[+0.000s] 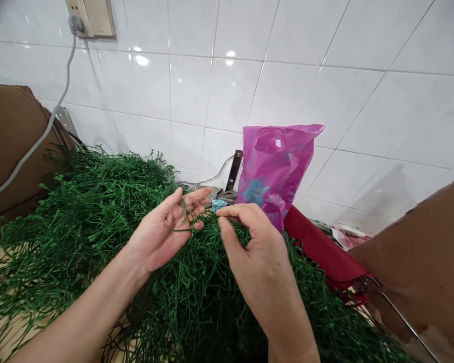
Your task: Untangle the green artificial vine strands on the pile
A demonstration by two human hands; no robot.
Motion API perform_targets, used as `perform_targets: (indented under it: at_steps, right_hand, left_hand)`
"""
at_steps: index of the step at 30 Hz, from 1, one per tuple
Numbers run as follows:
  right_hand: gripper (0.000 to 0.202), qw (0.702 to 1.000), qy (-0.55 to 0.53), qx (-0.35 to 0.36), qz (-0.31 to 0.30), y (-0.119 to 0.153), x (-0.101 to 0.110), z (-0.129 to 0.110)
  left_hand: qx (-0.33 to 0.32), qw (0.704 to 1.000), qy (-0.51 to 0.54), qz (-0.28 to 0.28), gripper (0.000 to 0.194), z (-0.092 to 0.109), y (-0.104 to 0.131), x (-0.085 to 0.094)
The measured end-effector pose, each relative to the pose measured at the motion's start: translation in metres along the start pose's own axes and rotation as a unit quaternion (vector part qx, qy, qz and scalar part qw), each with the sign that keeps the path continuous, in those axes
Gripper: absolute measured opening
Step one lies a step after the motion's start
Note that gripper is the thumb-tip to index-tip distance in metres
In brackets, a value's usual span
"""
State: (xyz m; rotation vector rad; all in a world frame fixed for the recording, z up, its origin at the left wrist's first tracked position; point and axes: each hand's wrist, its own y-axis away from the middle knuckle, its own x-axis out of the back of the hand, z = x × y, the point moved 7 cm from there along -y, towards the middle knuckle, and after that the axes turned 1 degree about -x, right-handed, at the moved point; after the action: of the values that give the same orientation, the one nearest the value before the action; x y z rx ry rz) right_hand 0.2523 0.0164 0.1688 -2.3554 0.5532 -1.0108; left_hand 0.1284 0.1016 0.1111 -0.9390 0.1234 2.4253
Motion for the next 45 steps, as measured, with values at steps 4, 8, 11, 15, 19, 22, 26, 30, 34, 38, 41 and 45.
perform_targets:
  at_steps: [4,8,11,15,19,22,26,30,34,38,41,45]
  right_hand:
    - [0.012,0.998,-0.022,0.000,-0.061,0.006,-0.029,-0.009]
    - [0.007,0.995,-0.026,-0.027,-0.091,0.010,-0.050,-0.008]
    - [0.015,0.990,-0.093,-0.045,-0.098,0.007,-0.053,-0.003]
    - [0.015,0.975,-0.201,-0.084,-0.051,-0.001,-0.038,0.014]
    - [0.013,0.944,-0.306,-0.110,0.062,-0.006,-0.012,0.032]
    - [0.013,0.918,-0.349,-0.138,0.131,-0.008,0.004,0.044]
    - [0.016,0.907,-0.364,-0.149,0.149,-0.010,0.010,0.051]
    - [0.018,0.916,-0.354,-0.148,0.114,-0.011,-0.002,0.050]
    - [0.021,0.923,-0.347,-0.150,0.068,-0.010,-0.014,0.049]
    - [0.030,0.940,-0.302,-0.157,0.001,-0.009,-0.019,0.048]
    - [0.030,0.961,-0.227,-0.144,-0.061,-0.007,-0.021,0.042]
    - [0.022,0.978,-0.151,-0.114,-0.089,-0.007,-0.023,0.032]
  left_hand:
    - [-0.016,1.000,0.001,-0.027,0.041,-0.002,0.003,-0.005]
    - [-0.027,0.994,-0.093,-0.048,0.046,0.000,0.010,-0.010]
    - [-0.069,0.973,-0.211,-0.058,0.053,0.011,0.014,-0.009]
    - [-0.126,0.934,-0.325,-0.075,0.053,0.027,0.014,-0.004]
    - [-0.080,0.878,-0.433,-0.188,0.042,0.017,0.014,-0.013]
    - [-0.050,0.854,-0.462,-0.235,0.036,0.006,0.015,-0.021]
    - [-0.023,0.892,-0.393,-0.222,0.029,-0.004,0.014,-0.025]
    - [-0.018,0.908,-0.373,-0.191,0.029,-0.011,0.013,-0.023]
    - [-0.051,0.884,-0.426,-0.186,0.029,-0.009,0.010,-0.022]
    - [-0.068,0.877,-0.445,-0.169,0.039,-0.005,0.008,-0.021]
    - [-0.082,0.869,-0.466,-0.145,0.036,-0.001,0.009,-0.020]
    - [-0.087,0.860,-0.484,-0.136,0.036,0.000,0.010,-0.019]
